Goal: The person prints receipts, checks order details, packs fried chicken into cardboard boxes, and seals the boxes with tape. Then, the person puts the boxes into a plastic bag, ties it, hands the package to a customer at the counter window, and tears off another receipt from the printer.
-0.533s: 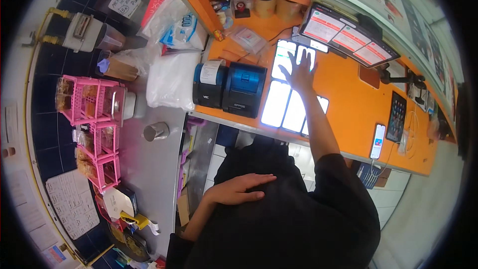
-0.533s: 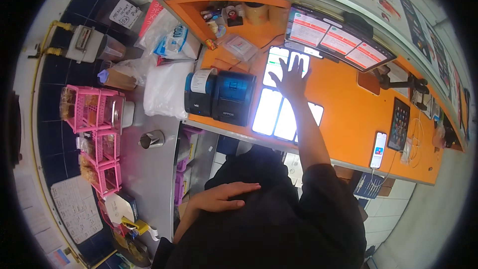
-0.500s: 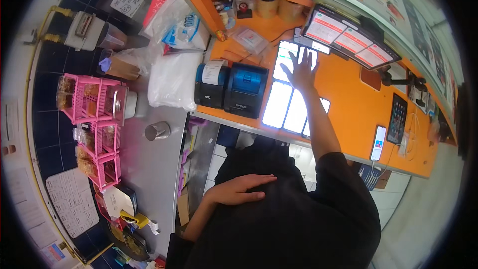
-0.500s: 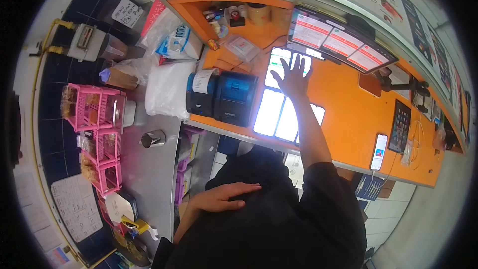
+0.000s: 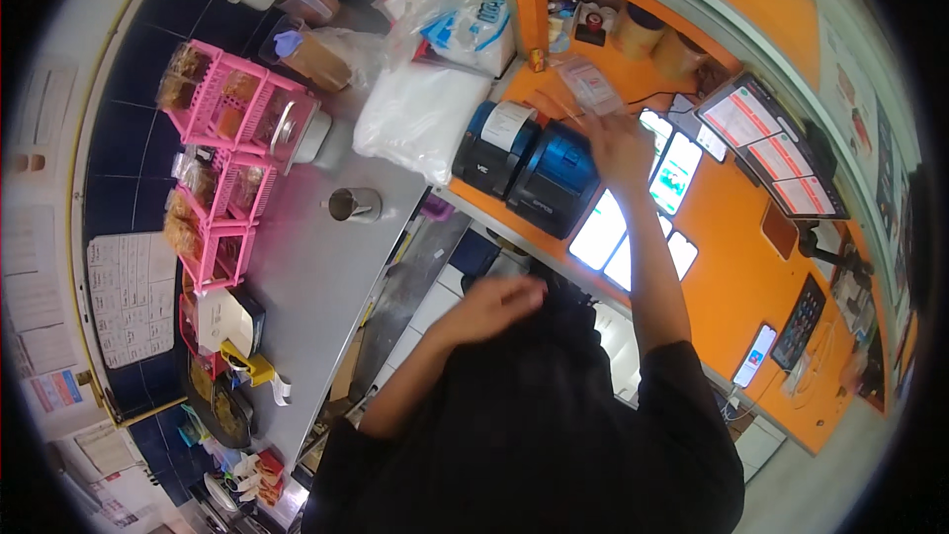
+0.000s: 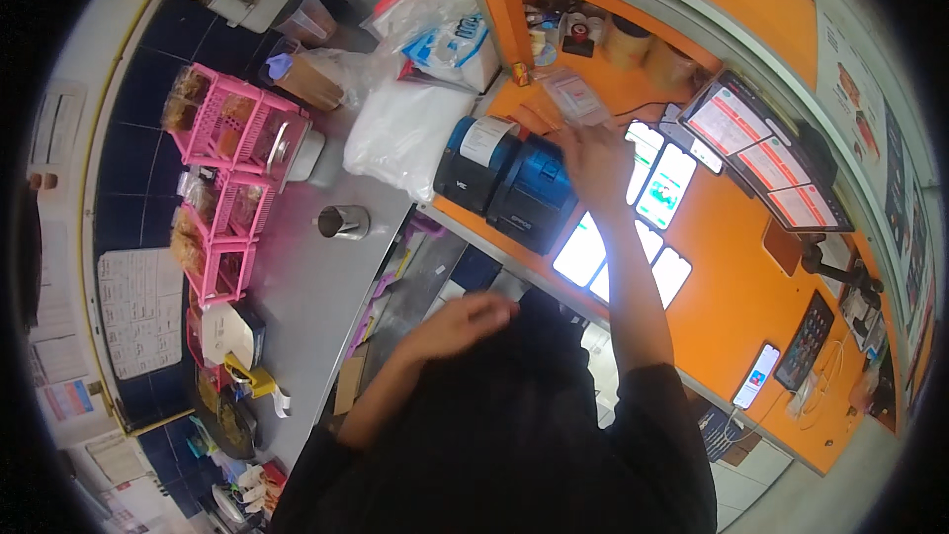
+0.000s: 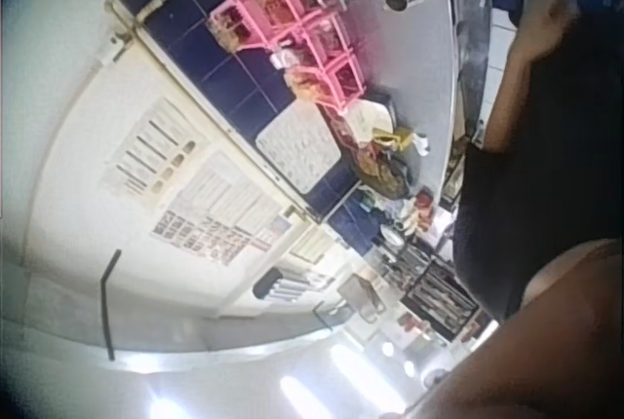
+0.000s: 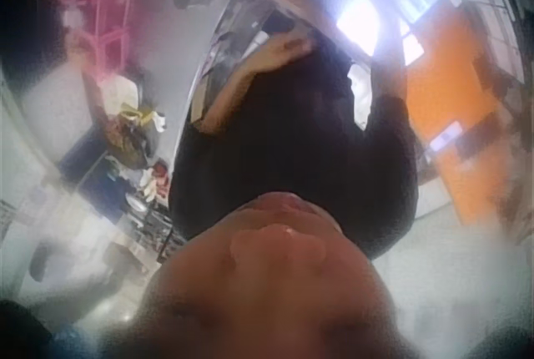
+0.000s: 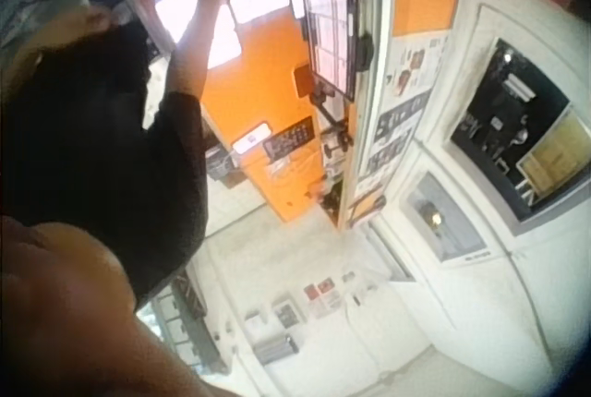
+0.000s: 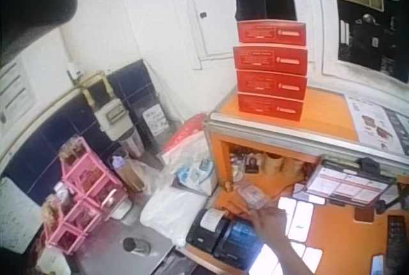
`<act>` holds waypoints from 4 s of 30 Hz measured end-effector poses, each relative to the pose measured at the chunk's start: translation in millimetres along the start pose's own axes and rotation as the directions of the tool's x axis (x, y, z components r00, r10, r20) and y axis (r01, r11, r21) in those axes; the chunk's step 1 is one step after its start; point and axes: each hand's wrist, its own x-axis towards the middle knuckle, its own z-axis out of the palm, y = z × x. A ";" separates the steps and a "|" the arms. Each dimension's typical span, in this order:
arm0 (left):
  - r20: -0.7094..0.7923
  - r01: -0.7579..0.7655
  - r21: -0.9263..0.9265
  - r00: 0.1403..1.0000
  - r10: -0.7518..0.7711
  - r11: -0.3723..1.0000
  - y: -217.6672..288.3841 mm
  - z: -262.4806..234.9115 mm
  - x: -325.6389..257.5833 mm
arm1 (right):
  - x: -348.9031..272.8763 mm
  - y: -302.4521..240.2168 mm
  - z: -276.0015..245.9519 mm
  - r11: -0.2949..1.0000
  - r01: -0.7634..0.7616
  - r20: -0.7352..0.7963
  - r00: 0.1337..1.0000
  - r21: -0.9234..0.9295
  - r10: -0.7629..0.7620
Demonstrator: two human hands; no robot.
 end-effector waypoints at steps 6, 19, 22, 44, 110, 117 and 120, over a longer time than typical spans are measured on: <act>-0.558 -0.041 0.635 0.667 0.494 0.772 -27.7 -44.9 91.4 | 64.1 -80.5 39.5 0.978 -0.204 0.506 0.839 -0.051 0.202; -0.395 0.084 0.578 0.899 0.187 0.812 -68.5 -57.4 120.0 | -25.1 -115.1 -8.4 0.603 -0.116 0.294 0.934 0.789 -0.205; -0.320 -0.243 0.800 0.599 0.734 0.548 -82.8 -63.2 120.8 | -37.0 -111.4 -41.6 0.437 -0.213 0.342 0.908 0.874 -0.241; -0.913 -0.468 -0.392 0.093 -0.397 0.792 -117.9 144.6 -412.9 | -258.5 -518.2 -163.5 -0.097 -0.992 0.476 0.124 0.081 -0.871; 0.340 -0.588 -0.194 -0.791 -0.508 0.785 -666.7 849.9 -1871.1 | -1541.5 -1823.1 -749.7 -0.038 -0.711 -0.588 -0.549 0.702 -0.594; 0.238 -0.035 -0.038 -0.971 -0.025 0.999 -607.6 874.4 -2141.7 | -1624.6 -1948.3 -936.2 -0.352 -0.769 -0.657 -0.114 0.533 -0.745; 0.150 0.125 -0.120 -0.978 0.142 0.985 -587.2 866.8 -2238.3 | -1639.2 -2028.6 -973.3 -0.607 -0.634 -0.635 0.227 0.480 -0.739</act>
